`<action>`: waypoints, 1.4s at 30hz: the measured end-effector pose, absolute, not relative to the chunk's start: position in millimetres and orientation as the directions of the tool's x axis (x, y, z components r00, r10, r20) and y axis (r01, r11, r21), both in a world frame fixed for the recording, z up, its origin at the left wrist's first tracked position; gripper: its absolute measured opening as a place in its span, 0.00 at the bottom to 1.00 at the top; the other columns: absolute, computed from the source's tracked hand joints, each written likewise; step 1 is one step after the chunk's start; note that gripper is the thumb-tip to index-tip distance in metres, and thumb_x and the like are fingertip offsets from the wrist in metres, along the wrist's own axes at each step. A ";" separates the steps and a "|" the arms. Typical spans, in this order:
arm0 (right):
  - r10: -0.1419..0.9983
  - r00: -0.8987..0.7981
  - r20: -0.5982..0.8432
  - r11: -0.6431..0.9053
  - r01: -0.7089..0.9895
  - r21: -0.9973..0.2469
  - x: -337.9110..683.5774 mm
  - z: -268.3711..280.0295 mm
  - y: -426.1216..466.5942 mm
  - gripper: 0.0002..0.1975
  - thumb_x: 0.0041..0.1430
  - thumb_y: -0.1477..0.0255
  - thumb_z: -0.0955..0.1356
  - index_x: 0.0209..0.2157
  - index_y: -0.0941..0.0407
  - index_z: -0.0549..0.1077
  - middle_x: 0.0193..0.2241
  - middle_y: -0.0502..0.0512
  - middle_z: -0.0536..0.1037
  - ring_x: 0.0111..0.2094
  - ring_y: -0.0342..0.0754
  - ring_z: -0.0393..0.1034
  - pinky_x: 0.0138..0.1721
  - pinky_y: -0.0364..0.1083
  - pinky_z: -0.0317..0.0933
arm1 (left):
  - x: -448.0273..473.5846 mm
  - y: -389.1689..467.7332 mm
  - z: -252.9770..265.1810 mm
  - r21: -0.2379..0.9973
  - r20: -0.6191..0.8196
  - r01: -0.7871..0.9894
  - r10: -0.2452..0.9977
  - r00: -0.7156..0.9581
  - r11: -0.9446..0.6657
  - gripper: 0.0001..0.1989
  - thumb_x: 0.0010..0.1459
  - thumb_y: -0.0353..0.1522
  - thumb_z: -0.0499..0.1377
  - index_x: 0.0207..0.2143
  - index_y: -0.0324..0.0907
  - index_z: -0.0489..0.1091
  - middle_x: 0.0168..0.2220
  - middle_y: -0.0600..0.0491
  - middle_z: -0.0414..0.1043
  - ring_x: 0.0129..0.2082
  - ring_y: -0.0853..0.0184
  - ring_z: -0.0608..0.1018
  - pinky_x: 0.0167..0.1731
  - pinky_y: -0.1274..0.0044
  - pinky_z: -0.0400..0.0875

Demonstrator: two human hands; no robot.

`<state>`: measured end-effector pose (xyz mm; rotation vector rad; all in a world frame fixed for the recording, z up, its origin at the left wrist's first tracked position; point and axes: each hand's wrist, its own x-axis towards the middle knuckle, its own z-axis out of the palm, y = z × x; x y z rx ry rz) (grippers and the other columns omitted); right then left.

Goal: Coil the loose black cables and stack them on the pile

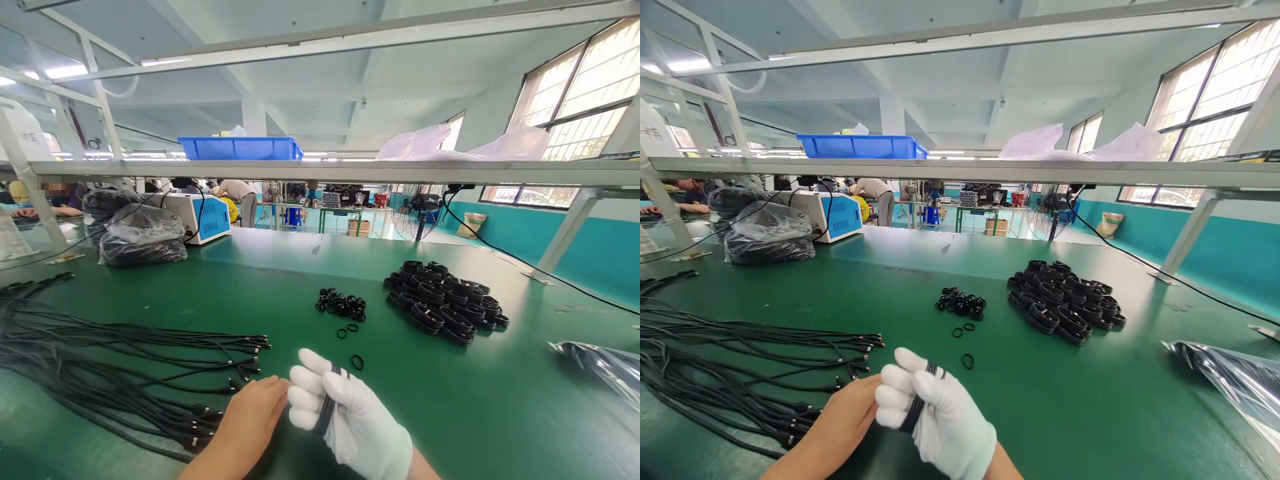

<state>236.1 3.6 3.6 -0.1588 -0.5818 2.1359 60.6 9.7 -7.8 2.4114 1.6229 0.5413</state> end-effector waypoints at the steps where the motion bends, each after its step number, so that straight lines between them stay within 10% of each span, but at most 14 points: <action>1: 0.822 -0.564 0.082 -0.469 -0.750 -0.467 238.5 3.3 6.6 0.17 0.47 0.70 0.72 0.41 0.58 0.71 0.31 0.53 0.73 0.32 0.44 0.67 0.35 0.46 0.57 | 62.6 8.9 -7.9 0.287 0.186 0.885 0.928 0.323 -0.365 0.15 0.61 0.30 0.45 0.30 0.44 0.70 0.28 0.56 0.72 0.29 0.67 0.74 0.31 0.78 0.63; 8: 0.911 -0.382 -0.156 -0.399 -0.720 -0.568 245.4 -4.0 17.7 0.27 0.46 0.68 0.73 0.48 0.59 0.68 0.47 0.63 0.73 0.46 0.55 0.69 0.51 0.55 0.56 | 90.7 -18.4 -8.5 -0.017 0.263 0.919 0.885 0.383 -0.393 0.15 0.59 0.25 0.46 0.27 0.45 0.69 0.25 0.56 0.71 0.24 0.65 0.73 0.27 0.74 0.57; 17: 0.845 -0.502 -0.185 -0.442 -0.461 -0.770 229.1 -1.2 4.5 0.16 0.44 0.69 0.74 0.37 0.59 0.73 0.30 0.54 0.76 0.32 0.46 0.69 0.40 0.47 0.60 | 83.4 -19.7 8.7 -0.179 0.310 0.736 0.673 0.672 -0.653 0.06 0.55 0.29 0.57 0.25 0.41 0.65 0.24 0.54 0.70 0.24 0.66 0.68 0.27 0.73 0.52; 21: 0.693 -0.716 -0.080 -0.522 -0.423 -0.741 221.6 -3.9 -2.6 0.13 0.47 0.66 0.72 0.27 0.62 0.73 0.21 0.52 0.69 0.25 0.43 0.64 0.32 0.46 0.59 | 66.3 -4.7 39.8 -0.078 0.220 0.637 0.610 0.761 -0.767 0.15 0.49 0.42 0.63 0.24 0.41 0.64 0.23 0.56 0.69 0.26 0.67 0.67 0.29 0.74 0.54; 31: 0.483 -0.834 -0.267 -0.728 -0.213 -0.652 222.6 -12.0 -12.3 0.17 0.38 0.76 0.73 0.35 0.66 0.73 0.24 0.57 0.74 0.28 0.46 0.70 0.36 0.48 0.60 | 57.3 19.5 39.4 0.393 0.106 0.590 0.673 0.732 -0.705 0.08 0.44 0.33 0.66 0.24 0.43 0.69 0.25 0.61 0.69 0.30 0.71 0.70 0.40 0.76 0.60; 36: 0.580 -0.732 -0.358 -0.716 -0.248 -0.652 219.7 -21.6 -9.9 0.17 0.41 0.68 0.70 0.31 0.68 0.74 0.21 0.61 0.76 0.22 0.48 0.70 0.29 0.48 0.60 | 49.4 14.2 42.9 0.330 0.386 0.642 0.720 0.577 -0.692 0.03 0.55 0.30 0.59 0.32 0.45 0.73 0.39 0.55 0.72 0.44 0.65 0.69 0.51 0.69 0.56; 42: 0.526 -0.814 -0.248 -0.736 -0.289 -0.613 222.7 -31.4 -4.8 0.19 0.45 0.67 0.70 0.33 0.69 0.74 0.24 0.61 0.77 0.25 0.49 0.72 0.31 0.48 0.61 | 56.2 -10.5 29.0 0.146 0.513 0.626 0.600 0.615 -0.766 0.14 0.60 0.23 0.47 0.36 0.41 0.72 0.36 0.50 0.71 0.36 0.66 0.69 0.37 0.75 0.65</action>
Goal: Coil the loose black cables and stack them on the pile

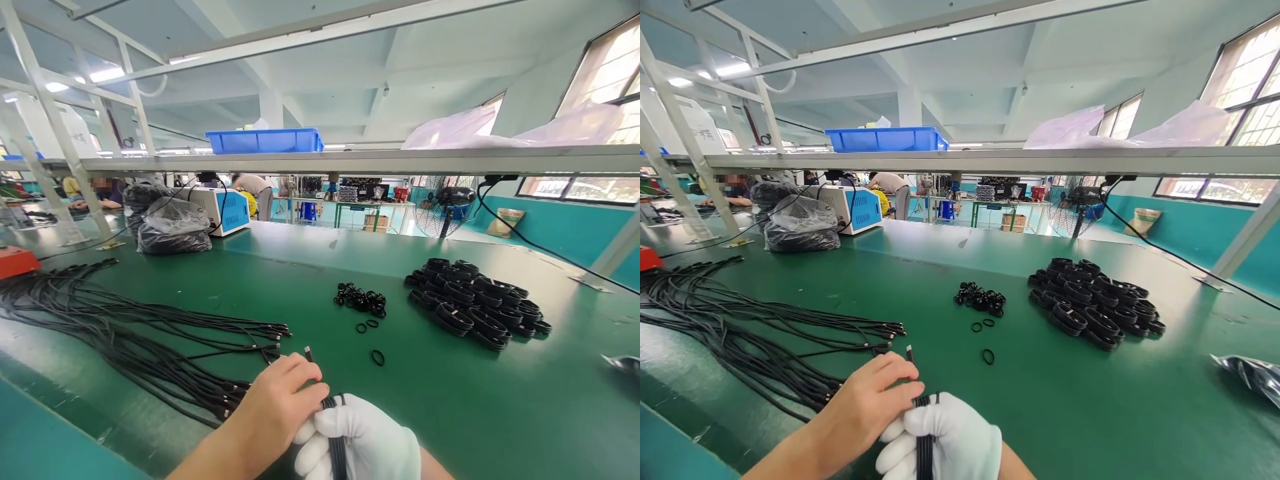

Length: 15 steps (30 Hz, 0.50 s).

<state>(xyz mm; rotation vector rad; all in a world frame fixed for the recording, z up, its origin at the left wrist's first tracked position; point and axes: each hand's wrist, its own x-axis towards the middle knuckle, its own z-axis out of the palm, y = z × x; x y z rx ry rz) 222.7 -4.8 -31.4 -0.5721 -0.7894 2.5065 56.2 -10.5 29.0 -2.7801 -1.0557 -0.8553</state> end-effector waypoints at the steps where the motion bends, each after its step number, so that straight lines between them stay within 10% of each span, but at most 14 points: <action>1: 0.504 -0.832 -0.233 -0.748 -0.285 -0.600 223.2 -32.9 -4.8 0.19 0.45 0.67 0.70 0.34 0.70 0.74 0.23 0.61 0.77 0.25 0.49 0.72 0.31 0.48 0.61 | 57.1 -11.6 29.0 0.122 0.469 0.618 0.594 0.654 -0.777 0.12 0.59 0.24 0.49 0.34 0.41 0.72 0.35 0.50 0.71 0.35 0.66 0.69 0.35 0.75 0.64; 4: 0.444 -0.876 -0.190 -0.769 -0.263 -0.583 224.3 -35.9 -6.6 0.18 0.47 0.67 0.70 0.34 0.70 0.74 0.24 0.62 0.77 0.26 0.49 0.73 0.31 0.47 0.62 | 54.9 -7.1 36.0 0.174 0.306 0.621 0.642 0.703 -0.764 0.09 0.58 0.29 0.53 0.29 0.42 0.72 0.30 0.53 0.71 0.31 0.67 0.69 0.32 0.76 0.62; 8: 0.427 -0.900 -0.089 -0.744 -0.294 -0.600 225.6 -34.8 -10.9 0.18 0.49 0.68 0.69 0.36 0.70 0.75 0.27 0.64 0.79 0.27 0.48 0.74 0.30 0.44 0.63 | 47.0 1.2 40.3 0.699 -0.007 0.584 0.813 0.583 -0.413 0.05 0.52 0.33 0.60 0.26 0.41 0.69 0.22 0.59 0.67 0.24 0.73 0.66 0.24 0.81 0.59; 12: 0.489 -0.872 0.011 -0.674 -0.386 -0.630 227.7 -29.2 -14.9 0.18 0.47 0.67 0.70 0.35 0.68 0.76 0.26 0.63 0.79 0.27 0.47 0.74 0.28 0.42 0.63 | 55.6 -3.5 19.5 0.979 -0.196 0.162 0.804 0.561 0.125 0.09 0.50 0.35 0.60 0.30 0.41 0.62 0.20 0.63 0.59 0.16 0.78 0.59 0.16 0.84 0.52; 15: 0.528 -0.849 0.009 -0.627 -0.397 -0.670 228.1 -25.0 -17.5 0.19 0.45 0.64 0.70 0.31 0.67 0.76 0.21 0.62 0.77 0.25 0.48 0.73 0.28 0.44 0.63 | 72.1 -9.0 -0.4 0.967 -0.084 -0.159 0.839 0.537 0.199 0.15 0.49 0.39 0.62 0.30 0.41 0.60 0.20 0.64 0.56 0.15 0.80 0.52 0.13 0.85 0.45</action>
